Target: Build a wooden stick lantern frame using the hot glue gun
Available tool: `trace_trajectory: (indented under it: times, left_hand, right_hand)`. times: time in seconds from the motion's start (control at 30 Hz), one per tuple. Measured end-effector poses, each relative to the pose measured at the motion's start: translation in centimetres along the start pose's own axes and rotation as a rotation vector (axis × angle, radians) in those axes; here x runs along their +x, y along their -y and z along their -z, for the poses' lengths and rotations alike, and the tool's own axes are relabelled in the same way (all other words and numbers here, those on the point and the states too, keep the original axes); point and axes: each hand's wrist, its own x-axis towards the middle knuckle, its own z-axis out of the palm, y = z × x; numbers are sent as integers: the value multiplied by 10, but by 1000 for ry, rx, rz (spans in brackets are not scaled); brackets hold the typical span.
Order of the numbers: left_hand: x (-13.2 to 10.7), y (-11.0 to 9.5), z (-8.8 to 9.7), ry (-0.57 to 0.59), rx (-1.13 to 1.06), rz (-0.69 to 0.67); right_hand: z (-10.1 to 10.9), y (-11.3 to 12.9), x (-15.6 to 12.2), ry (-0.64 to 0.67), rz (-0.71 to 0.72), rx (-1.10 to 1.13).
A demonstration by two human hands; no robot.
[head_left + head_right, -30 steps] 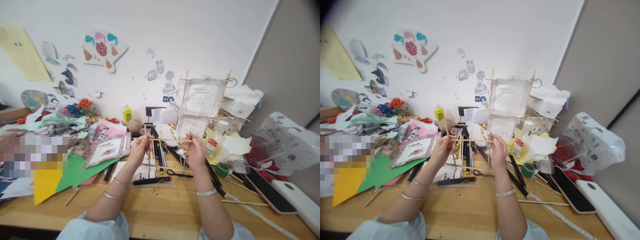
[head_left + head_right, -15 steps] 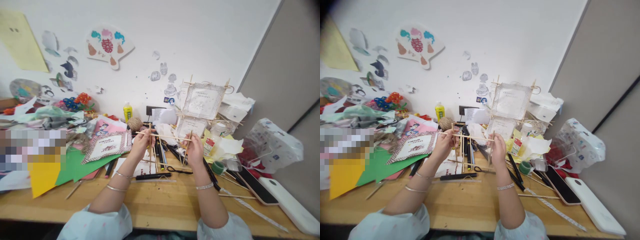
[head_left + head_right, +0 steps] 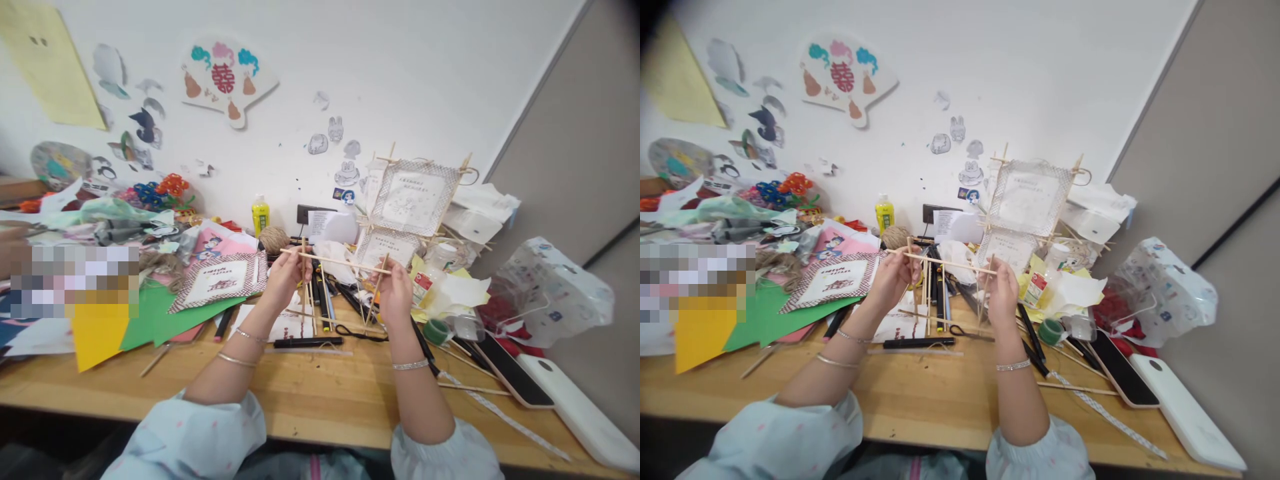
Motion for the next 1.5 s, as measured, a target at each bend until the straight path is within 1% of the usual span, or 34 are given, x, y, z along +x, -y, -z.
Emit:
trace_trajectory:
  times: [0.1,0.2,0.43,0.57,0.7,0.8,0.9,1.1,1.5]
  left_hand:
    - [1,1,1,-37,32,3]
    - [1,1,1,-63,47,5]
    - [1,1,2,-60,65,13]
    - [1,-1,0,-68,93,27]
    - [0,-2,-1,-63,114,15]
    - [-1,-2,-1,-57,128,9]
    - [0,0,-1,-64,125,5]
    - [1,2,0,-79,97,16]
    - [-1,0,-2,-84,143,6]
  right_hand:
    - [3,-1,2,-31,1,-31]
    - [5,-1,3,-27,8,-60]
    - [8,-2,5,-41,21,-106]
    - [8,-2,4,-29,19,-90]
    - [7,0,4,-21,14,-45]
    - [7,1,6,-18,15,-53]
    - [7,2,7,-14,-4,-44]
    - [7,3,8,56,-74,-30]
    - [8,6,7,47,-71,-66]
